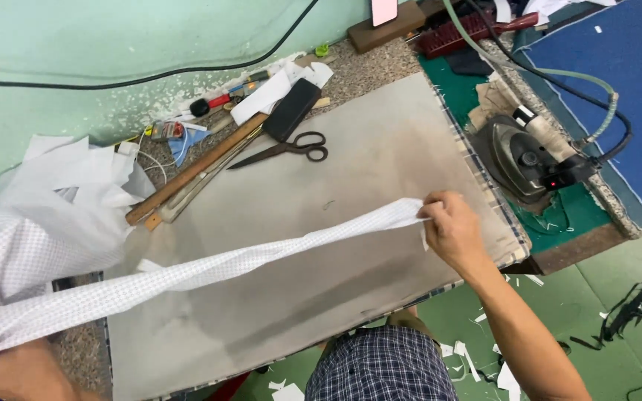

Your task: The person cuts a small white rectangular piece of fabric using large shears on a work table. They then use an electric iron to press the fabric flat. Finally, they unfold a larger white fabric piece and smooth it out on the table.

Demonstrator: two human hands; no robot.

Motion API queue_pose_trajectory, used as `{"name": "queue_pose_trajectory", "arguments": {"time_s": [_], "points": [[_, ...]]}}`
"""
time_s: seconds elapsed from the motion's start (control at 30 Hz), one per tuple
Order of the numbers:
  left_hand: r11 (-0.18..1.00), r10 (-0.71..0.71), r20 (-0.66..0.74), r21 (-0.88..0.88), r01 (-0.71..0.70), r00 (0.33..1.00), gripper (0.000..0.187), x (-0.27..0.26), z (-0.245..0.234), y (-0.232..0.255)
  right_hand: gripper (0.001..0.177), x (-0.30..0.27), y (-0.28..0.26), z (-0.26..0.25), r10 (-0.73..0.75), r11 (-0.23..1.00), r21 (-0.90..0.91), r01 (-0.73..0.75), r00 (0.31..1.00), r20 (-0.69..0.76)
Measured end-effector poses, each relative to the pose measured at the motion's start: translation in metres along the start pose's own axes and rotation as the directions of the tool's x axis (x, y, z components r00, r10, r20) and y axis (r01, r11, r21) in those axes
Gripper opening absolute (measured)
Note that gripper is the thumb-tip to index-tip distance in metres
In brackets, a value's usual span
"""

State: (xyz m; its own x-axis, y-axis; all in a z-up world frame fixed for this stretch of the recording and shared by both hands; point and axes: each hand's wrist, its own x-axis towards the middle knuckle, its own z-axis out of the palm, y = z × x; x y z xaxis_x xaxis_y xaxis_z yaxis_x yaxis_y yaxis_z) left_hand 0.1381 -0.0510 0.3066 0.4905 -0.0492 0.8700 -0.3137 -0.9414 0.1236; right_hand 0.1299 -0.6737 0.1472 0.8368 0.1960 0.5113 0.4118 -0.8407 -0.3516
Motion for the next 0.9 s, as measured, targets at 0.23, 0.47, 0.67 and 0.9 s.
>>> {"name": "queue_pose_trajectory", "arguments": {"time_s": [0.23, 0.47, 0.67, 0.9], "points": [[0.839, -0.522, 0.489, 0.148, 0.523, 0.699, 0.055, -0.145, 0.057, -0.013, 0.007, -0.034, 0.053, 0.014, -0.076, 0.981, -0.193, -0.013, 0.891, -0.447], [0.962, -0.265, 0.882, 0.212, 0.174, 0.390, 0.062, -0.264, 0.045, -0.015, 0.054, -0.159, 0.086, 0.037, 0.439, 0.884, -0.222, -0.411, 0.894, 0.093], [0.995, -0.037, 0.849, -0.018, 0.099, 0.527, 0.034, -0.224, 0.091, 0.096, 0.023, -0.106, 0.055, 0.081, 0.145, 0.972, -0.194, -0.131, 0.988, 0.057], [0.994, -0.066, 0.963, 0.040, 0.105, 0.261, 0.095, -0.260, 0.137, 0.127, 0.059, -0.050, 0.058, 0.143, 0.030, 0.974, -0.222, 0.045, 0.945, 0.326]]}}
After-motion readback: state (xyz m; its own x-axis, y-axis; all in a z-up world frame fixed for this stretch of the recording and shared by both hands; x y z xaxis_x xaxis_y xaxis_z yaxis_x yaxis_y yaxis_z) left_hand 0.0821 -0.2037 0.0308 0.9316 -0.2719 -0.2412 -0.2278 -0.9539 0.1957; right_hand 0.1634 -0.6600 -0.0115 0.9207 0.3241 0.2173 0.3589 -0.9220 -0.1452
